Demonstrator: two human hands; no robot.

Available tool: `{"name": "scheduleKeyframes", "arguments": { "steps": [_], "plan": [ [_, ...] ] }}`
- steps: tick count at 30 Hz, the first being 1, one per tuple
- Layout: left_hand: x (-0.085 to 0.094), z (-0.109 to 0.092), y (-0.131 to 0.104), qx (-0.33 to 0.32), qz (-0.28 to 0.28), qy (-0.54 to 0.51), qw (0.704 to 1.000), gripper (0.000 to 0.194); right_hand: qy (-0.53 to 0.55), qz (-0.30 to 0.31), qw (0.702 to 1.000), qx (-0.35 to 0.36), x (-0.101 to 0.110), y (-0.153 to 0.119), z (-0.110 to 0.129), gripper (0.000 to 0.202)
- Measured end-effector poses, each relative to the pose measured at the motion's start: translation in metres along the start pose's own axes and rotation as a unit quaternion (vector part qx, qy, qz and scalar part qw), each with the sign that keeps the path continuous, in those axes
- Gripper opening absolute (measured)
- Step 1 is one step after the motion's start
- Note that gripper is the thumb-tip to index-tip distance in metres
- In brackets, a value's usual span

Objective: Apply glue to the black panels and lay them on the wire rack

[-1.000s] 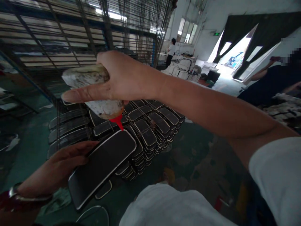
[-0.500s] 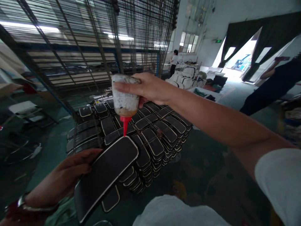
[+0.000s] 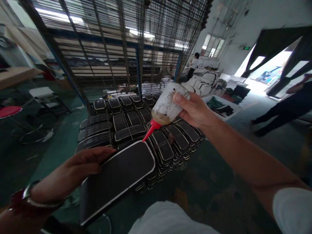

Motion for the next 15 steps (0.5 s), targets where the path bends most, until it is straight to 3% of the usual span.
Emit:
{"name": "scheduleKeyframes", "arguments": {
  "steps": [15],
  "plan": [
    [0.000,-0.005,0.003,0.060,0.001,-0.016,0.998,0.036,0.022,-0.013,1.000,-0.019,0.004,-0.003,-0.019,0.061]
  ]
}}
Point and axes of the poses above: each hand's wrist, its own y-axis towards the middle knuckle, its own x-axis out of the back of the hand, z = x × y, the point moved 1 cm from there along y, towards the middle knuckle, and after that the axes turned 7 degrees about y, right-handed, at the moved point
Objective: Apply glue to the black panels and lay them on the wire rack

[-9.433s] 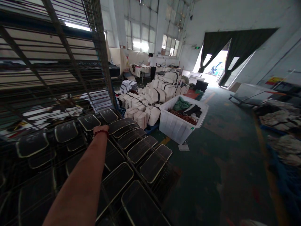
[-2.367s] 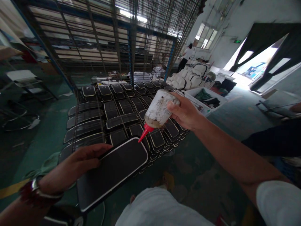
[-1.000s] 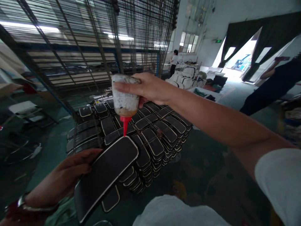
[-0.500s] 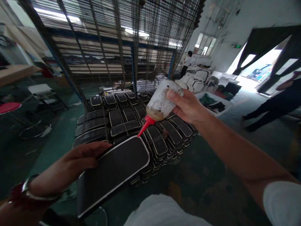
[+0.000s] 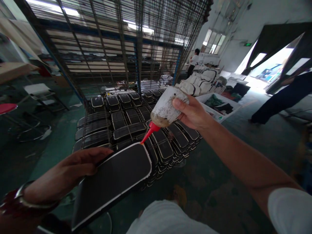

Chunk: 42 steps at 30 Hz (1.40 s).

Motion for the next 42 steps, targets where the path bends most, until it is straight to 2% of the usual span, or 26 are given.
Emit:
{"name": "scheduleKeyframes", "arguments": {
  "steps": [10,17,21,24,31,37,42],
  "plan": [
    [0.007,0.013,0.008,0.004,0.003,-0.007,1.000,0.040,0.012,0.016,1.000,-0.008,0.011,-0.016,-0.007,0.057],
    [0.013,0.021,0.010,0.007,-0.008,-0.028,1.000,0.041,0.030,0.005,0.999,-0.026,0.015,-0.032,-0.011,0.058],
    [0.014,0.021,0.011,0.002,-0.016,-0.044,0.999,0.043,0.032,-0.020,0.999,-0.017,0.017,-0.040,-0.015,0.053],
    [0.013,0.021,0.009,0.003,0.002,-0.056,0.998,0.043,0.046,-0.062,0.997,-0.005,0.016,-0.042,-0.018,0.051],
    [0.014,0.032,0.009,0.001,0.029,-0.082,0.996,0.063,0.064,-0.167,0.983,0.034,0.012,-0.038,-0.031,0.047],
    [0.012,0.034,0.008,0.010,0.044,-0.106,0.993,0.090,0.073,-0.173,0.982,0.031,0.006,-0.043,-0.038,0.048],
    [0.004,0.032,0.007,0.001,0.012,-0.140,0.990,0.093,0.091,-0.178,0.979,0.038,-0.004,-0.051,-0.045,0.048]
  ]
}}
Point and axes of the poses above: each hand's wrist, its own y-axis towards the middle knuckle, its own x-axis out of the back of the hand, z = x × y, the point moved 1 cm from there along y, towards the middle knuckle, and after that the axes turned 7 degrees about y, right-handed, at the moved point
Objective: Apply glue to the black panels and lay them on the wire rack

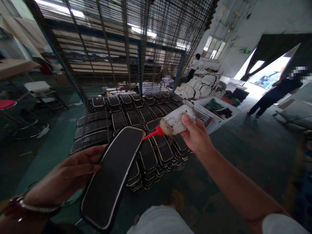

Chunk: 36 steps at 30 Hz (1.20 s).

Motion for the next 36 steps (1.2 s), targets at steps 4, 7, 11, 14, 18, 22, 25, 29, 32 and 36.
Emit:
{"name": "scheduleKeyframes", "arguments": {
  "steps": [4,7,11,14,18,22,25,29,32,36],
  "plan": [
    [-0.004,0.004,0.002,-0.026,-0.031,-0.010,0.999,0.084,0.009,0.012,1.000,0.004,-0.005,-0.012,-0.007,0.044],
    [-0.003,0.007,0.004,-0.024,-0.038,-0.028,0.999,0.081,0.015,0.022,1.000,0.013,-0.009,-0.021,-0.011,0.040],
    [0.000,0.013,0.007,-0.023,-0.048,-0.070,0.996,0.084,0.011,0.044,0.999,0.019,-0.012,-0.035,-0.016,0.039],
    [0.001,0.017,0.008,-0.022,-0.054,-0.101,0.993,0.080,0.000,0.053,0.998,0.032,-0.010,-0.046,-0.018,0.040],
    [0.001,0.021,0.007,-0.013,-0.043,-0.141,0.989,0.074,-0.039,0.068,0.996,0.031,-0.004,-0.061,-0.022,0.048],
    [-0.002,0.020,0.005,-0.014,-0.043,-0.139,0.989,0.069,-0.058,0.116,0.991,0.019,-0.003,-0.077,-0.024,0.057],
    [-0.004,0.020,0.004,-0.017,-0.053,-0.127,0.990,0.062,-0.038,0.163,0.986,0.006,-0.007,-0.088,-0.020,0.055],
    [-0.005,0.023,0.003,-0.018,-0.068,-0.110,0.991,0.061,-0.041,0.199,0.979,0.002,-0.014,-0.099,-0.011,0.057],
    [-0.004,0.025,0.001,-0.017,-0.066,-0.102,0.992,0.060,-0.043,0.223,0.974,0.002,-0.017,-0.105,-0.007,0.060],
    [-0.002,0.026,-0.001,-0.020,-0.083,-0.113,0.990,0.058,-0.033,0.247,0.968,0.006,-0.019,-0.113,-0.007,0.063]
  ]
}}
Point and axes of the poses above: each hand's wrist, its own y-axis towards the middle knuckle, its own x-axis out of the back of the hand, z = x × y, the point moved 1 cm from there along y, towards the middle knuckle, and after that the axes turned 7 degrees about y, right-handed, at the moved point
